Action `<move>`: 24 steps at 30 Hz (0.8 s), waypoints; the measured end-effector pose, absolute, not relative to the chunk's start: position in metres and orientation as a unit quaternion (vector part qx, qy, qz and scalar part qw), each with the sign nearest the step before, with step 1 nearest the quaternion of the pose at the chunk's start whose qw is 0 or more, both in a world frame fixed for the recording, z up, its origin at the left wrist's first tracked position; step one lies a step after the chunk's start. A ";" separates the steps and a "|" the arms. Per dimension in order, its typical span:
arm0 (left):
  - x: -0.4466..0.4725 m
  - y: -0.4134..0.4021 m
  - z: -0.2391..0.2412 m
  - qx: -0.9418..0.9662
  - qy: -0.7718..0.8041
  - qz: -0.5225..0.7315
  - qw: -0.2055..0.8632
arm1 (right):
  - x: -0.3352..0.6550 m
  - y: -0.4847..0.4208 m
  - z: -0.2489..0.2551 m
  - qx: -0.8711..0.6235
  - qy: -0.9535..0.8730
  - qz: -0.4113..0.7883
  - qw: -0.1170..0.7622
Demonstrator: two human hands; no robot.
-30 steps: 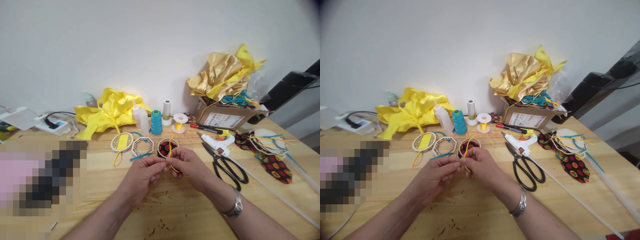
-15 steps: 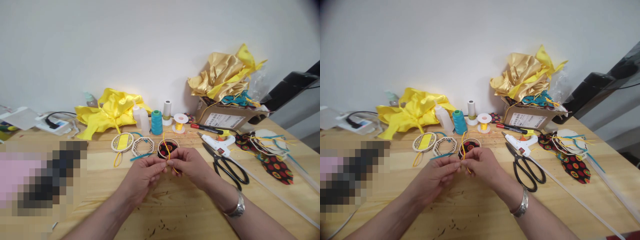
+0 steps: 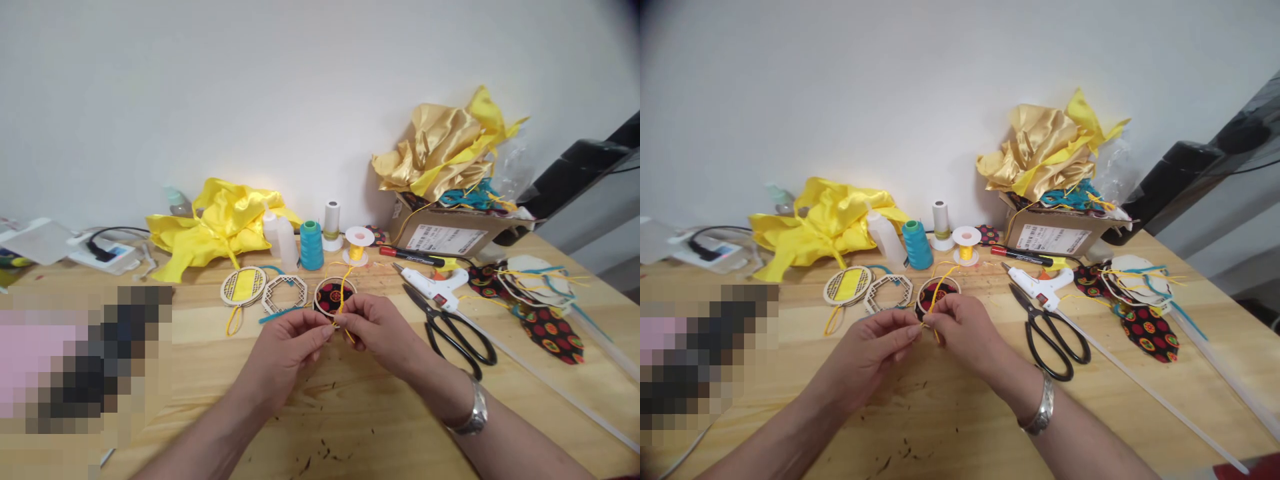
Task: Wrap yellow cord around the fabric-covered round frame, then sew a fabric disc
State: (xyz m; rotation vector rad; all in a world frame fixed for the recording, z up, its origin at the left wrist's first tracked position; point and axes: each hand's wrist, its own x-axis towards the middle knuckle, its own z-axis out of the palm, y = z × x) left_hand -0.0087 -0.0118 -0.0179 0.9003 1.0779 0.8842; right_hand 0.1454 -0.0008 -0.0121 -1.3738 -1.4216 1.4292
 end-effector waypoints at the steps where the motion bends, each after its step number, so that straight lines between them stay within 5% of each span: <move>1: -0.009 -0.012 -0.017 0.420 0.489 0.391 0.657 | 0.145 -0.001 -0.011 -0.525 -0.537 0.562 0.346; 13: -0.008 -0.021 -0.024 0.751 0.445 0.416 0.256 | 0.144 0.002 -0.012 -0.513 -0.543 0.566 0.349; 24: -0.009 -0.022 -0.027 0.777 0.436 0.398 0.219 | 0.145 -0.001 -0.013 -0.509 -0.616 0.487 0.354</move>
